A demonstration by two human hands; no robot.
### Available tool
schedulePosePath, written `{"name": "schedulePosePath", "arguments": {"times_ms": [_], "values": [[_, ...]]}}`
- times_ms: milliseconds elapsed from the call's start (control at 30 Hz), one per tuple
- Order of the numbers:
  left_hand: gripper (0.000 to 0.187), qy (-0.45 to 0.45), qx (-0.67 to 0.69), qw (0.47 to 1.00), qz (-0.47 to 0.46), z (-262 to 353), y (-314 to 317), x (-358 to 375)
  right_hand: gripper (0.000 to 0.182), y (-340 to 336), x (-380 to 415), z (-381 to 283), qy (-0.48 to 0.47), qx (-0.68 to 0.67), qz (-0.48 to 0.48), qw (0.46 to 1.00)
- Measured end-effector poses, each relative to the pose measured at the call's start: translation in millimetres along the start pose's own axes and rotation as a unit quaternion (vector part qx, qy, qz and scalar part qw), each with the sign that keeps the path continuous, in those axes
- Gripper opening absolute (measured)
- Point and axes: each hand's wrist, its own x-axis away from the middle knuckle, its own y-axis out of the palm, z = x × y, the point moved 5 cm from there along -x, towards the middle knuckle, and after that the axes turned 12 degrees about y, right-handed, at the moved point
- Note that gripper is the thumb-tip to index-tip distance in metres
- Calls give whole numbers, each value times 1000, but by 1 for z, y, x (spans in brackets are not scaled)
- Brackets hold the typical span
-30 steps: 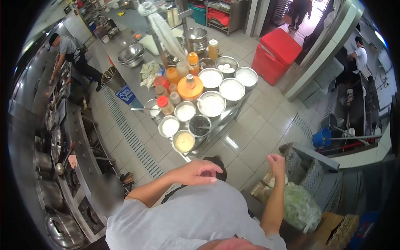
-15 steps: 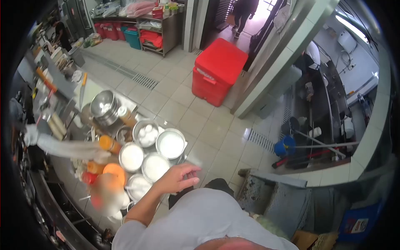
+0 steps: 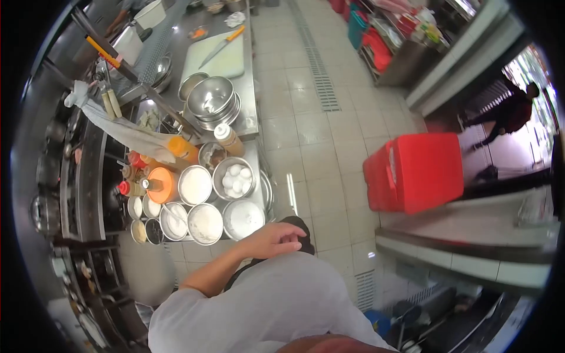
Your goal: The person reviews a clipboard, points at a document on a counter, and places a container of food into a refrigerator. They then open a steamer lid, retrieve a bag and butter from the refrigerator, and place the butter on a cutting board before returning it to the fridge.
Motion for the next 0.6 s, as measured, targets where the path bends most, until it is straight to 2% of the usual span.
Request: {"name": "schedulePosePath", "arguments": {"times_ms": [133, 233, 267, 300, 333, 367, 400, 467, 500, 533, 567, 600], "values": [[33, -16, -1, 997, 75, -16, -20, -55, 23, -49, -67, -114, 8, -58, -16, 998], [36, 0, 35, 993, 115, -44, -48, -121, 23, -72, -116, -209, 13, -241, -43, 969], [38, -9, 67, 993, 94, -59, -48, -147, 23, -84, -128, -241, -1, -310, -75, 948], [40, -15, 98, 992, 75, -76, -55, -177, 28, -94, -126, -293, -29, -353, -153, 923], [43, -16, 120, 991, 60, -83, -69, -211, 32, -101, -110, -353, -49, -392, -233, 889], [45, -59, 167, 983, 41, -84, -83, -246, 43, -74, -19, -446, -86, -408, -379, 826], [47, -104, 215, 971, 24, -82, -92, -278, 49, -72, -4, -489, -108, -435, -438, 779], [52, -169, 348, 922, -10, -89, -93, -334, 46, -26, 71, -593, -141, -451, -458, 753], [53, -182, 429, 884, -27, -93, -91, -365, 43, -12, 16, -616, -188, -383, -420, 801], [53, -142, 455, 879, -14, -88, -92, -393, 41, 2, -36, -643, -234, -309, -377, 841], [52, -102, 481, 871, 0, -83, -89, -420, 37, 31, -33, -671, -233, -168, -443, 849], [51, -62, 504, 862, 13, -80, -95, -447, 33, 65, -21, -704, -228, -25, -499, 836]]}}
